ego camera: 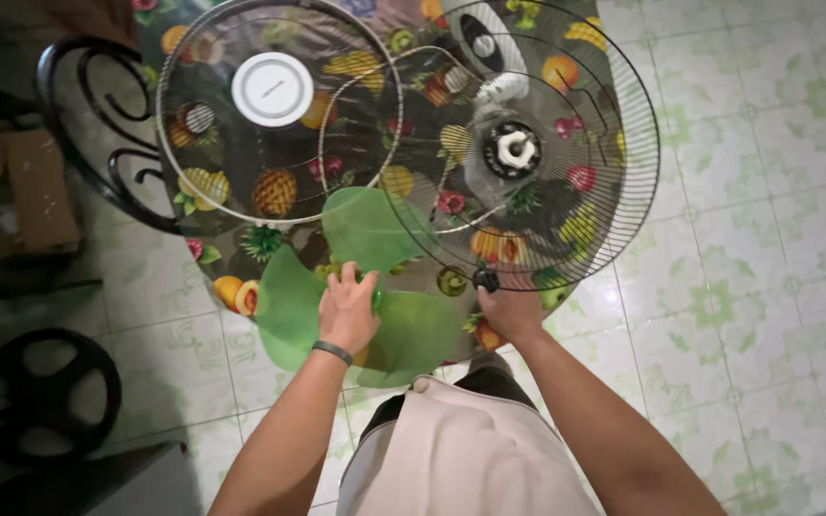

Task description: The person reassembles an electric fan by hand. They place the green fan blades onto the motor hub, secure them with a black cap, and then attach the front wire cage over the blades.

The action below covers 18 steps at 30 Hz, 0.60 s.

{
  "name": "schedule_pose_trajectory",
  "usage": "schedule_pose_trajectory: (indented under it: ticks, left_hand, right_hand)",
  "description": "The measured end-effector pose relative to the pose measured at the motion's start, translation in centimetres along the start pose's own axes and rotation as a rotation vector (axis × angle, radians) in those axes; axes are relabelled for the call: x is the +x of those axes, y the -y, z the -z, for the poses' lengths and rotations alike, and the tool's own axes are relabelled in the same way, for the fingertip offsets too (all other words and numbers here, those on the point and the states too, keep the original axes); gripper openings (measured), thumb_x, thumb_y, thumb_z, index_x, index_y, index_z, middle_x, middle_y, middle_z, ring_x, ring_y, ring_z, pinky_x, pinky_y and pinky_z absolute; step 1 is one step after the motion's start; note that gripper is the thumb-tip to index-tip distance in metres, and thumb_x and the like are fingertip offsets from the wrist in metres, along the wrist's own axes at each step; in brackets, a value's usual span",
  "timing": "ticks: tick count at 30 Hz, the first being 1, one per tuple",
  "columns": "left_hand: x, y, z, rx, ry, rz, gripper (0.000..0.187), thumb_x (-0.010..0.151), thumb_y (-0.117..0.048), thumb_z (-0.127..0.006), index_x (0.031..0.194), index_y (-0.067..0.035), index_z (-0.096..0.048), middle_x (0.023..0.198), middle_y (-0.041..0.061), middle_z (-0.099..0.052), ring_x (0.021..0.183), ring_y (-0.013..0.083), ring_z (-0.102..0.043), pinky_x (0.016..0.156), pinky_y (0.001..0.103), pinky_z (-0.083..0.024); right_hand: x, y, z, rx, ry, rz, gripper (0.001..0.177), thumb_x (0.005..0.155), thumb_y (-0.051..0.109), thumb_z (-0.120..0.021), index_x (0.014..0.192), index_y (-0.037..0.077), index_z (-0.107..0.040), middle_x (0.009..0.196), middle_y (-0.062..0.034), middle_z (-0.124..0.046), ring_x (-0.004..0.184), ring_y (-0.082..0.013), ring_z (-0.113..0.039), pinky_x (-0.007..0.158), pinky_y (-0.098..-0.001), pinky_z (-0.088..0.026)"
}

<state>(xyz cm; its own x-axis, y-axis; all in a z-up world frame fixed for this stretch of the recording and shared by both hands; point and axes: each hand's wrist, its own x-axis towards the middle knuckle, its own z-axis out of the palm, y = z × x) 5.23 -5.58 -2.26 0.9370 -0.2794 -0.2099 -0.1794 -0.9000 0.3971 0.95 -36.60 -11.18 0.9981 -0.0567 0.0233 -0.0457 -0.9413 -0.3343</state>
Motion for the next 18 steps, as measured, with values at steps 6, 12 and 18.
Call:
schedule_pose_trajectory:
  ticks: [6, 12, 18]
  left_hand:
    - [-0.8, 0.7, 0.0, -0.012, -0.039, 0.016, 0.071, 0.061, -0.009, -0.086, 0.127, -0.017, -0.062, 0.137, 0.018, -0.047, 0.116, 0.0420, -0.051, 0.094, 0.048, -0.050]
    - [-2.4, 1.2, 1.5, -0.067, -0.112, 0.088, 0.071, 0.060, -0.010, -0.088, 0.126, -0.019, -0.063, 0.137, 0.015, -0.048, 0.120, 0.0404, -0.049, 0.097, 0.047, -0.048]
    - [-4.2, 2.0, 3.8, -0.091, -0.197, 0.162, 0.069, 0.061, -0.009, -0.086, 0.126, -0.018, -0.064, 0.134, 0.013, -0.049, 0.119, 0.0385, -0.050, 0.097, 0.047, -0.048]
  right_hand:
    - [0.4, 6.6, 4.3, 0.044, -0.042, 0.201, 0.057, 0.082, 0.033, -0.076, 0.132, 0.007, -0.062, 0.135, -0.0231, -0.062, 0.125, -0.0419, -0.055, 0.106, -0.0496, -0.039]
    - [1.8, 13.4, 5.8, 0.254, 0.319, 0.223, 0.059, 0.090, 0.037, -0.071, 0.141, 0.011, -0.057, 0.129, -0.0183, -0.064, 0.119, -0.0361, -0.060, 0.102, -0.0441, -0.048]
    - [3.7, 17.0, 5.0, 0.184, 0.371, 0.324, 0.043, 0.090, 0.034, -0.069, 0.127, 0.012, -0.062, 0.114, -0.0149, -0.070, 0.109, -0.0354, -0.064, 0.092, -0.0472, -0.051]
